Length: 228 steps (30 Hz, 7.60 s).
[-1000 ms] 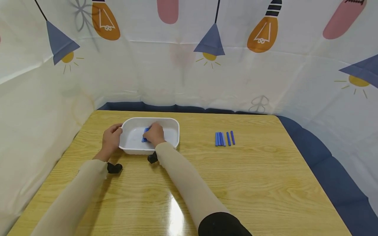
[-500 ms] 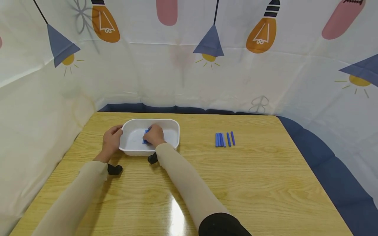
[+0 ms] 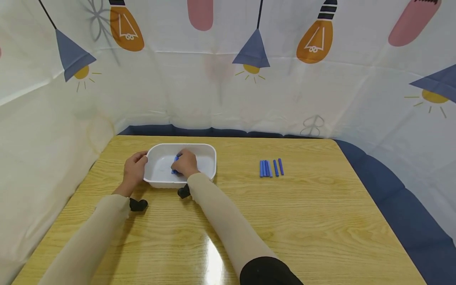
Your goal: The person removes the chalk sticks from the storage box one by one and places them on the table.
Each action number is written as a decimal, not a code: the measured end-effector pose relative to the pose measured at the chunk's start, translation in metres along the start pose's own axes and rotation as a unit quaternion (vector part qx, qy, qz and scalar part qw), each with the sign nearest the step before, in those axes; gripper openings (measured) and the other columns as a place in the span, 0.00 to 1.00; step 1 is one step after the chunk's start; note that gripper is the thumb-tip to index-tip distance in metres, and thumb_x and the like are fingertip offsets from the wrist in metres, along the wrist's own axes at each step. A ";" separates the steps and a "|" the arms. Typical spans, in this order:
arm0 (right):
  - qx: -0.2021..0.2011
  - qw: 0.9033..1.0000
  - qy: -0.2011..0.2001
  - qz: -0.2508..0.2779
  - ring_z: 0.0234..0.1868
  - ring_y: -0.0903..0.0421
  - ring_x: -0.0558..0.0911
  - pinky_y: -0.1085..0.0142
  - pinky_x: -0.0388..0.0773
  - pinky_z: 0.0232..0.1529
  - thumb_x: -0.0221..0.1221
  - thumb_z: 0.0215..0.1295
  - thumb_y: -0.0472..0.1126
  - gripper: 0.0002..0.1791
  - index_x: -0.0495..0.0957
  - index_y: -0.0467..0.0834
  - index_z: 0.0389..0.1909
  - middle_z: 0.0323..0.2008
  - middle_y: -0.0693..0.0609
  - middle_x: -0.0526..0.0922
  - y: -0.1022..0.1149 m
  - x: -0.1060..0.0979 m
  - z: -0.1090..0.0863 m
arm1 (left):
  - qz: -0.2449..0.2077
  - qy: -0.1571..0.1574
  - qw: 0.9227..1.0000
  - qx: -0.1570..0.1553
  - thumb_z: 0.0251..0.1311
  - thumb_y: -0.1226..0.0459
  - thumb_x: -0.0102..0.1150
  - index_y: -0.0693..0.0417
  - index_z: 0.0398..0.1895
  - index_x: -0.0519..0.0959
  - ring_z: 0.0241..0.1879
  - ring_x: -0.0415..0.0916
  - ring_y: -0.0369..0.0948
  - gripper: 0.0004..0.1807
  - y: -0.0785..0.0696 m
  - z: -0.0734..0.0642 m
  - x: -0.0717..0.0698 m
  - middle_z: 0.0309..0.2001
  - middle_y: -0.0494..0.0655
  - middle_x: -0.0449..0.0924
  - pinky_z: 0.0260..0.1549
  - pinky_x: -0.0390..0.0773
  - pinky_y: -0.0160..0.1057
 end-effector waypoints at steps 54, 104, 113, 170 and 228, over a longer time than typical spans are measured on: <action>0.030 0.976 0.099 0.190 0.45 0.50 0.79 0.58 0.83 0.34 0.60 0.58 0.31 0.26 0.73 0.54 0.57 0.46 0.45 0.77 0.017 -0.050 -0.015 | 0.010 0.004 1.000 -0.010 0.69 0.53 0.38 0.49 0.66 0.70 0.56 0.71 0.52 0.26 -0.001 0.003 0.001 0.60 0.56 0.72 0.56 0.75 0.52; -0.026 0.990 0.017 0.138 0.45 0.43 0.84 0.55 0.83 0.45 0.59 0.59 0.33 0.28 0.72 0.50 0.62 0.47 0.41 0.81 -0.013 -0.150 -0.019 | 0.007 0.008 1.000 -0.026 0.70 0.53 0.38 0.48 0.67 0.69 0.57 0.70 0.52 0.26 -0.005 -0.001 0.002 0.62 0.56 0.71 0.57 0.74 0.51; -0.035 0.993 0.004 0.113 0.38 0.50 0.82 0.54 0.82 0.46 0.58 0.60 0.34 0.28 0.72 0.50 0.63 0.47 0.43 0.79 -0.022 -0.186 -0.028 | 0.002 0.009 1.000 -0.021 0.70 0.52 0.37 0.49 0.67 0.69 0.56 0.70 0.51 0.26 -0.004 0.000 0.003 0.62 0.56 0.70 0.57 0.74 0.51; 0.012 0.987 0.004 -0.157 0.30 0.53 0.83 0.61 0.83 0.33 0.59 0.59 0.38 0.29 0.70 0.38 0.63 0.55 0.32 0.74 -0.130 -0.248 -0.031 | 0.005 0.010 1.000 -0.021 0.70 0.52 0.38 0.48 0.68 0.69 0.58 0.69 0.51 0.27 0.000 0.005 0.004 0.63 0.56 0.70 0.58 0.74 0.50; -0.010 0.969 0.010 -0.248 0.41 0.47 0.75 0.58 0.74 0.40 0.60 0.58 0.43 0.28 0.71 0.40 0.61 0.60 0.35 0.72 -0.134 -0.239 -0.025 | 0.003 0.018 0.999 -0.031 0.70 0.52 0.37 0.49 0.69 0.67 0.61 0.67 0.52 0.27 0.001 0.004 0.003 0.66 0.55 0.68 0.61 0.71 0.51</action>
Point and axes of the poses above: each hand's wrist, its own z-axis towards the middle knuckle, its own x-axis out of the palm, y = z × x, the point moved 5 cm from there along z, towards the middle knuckle
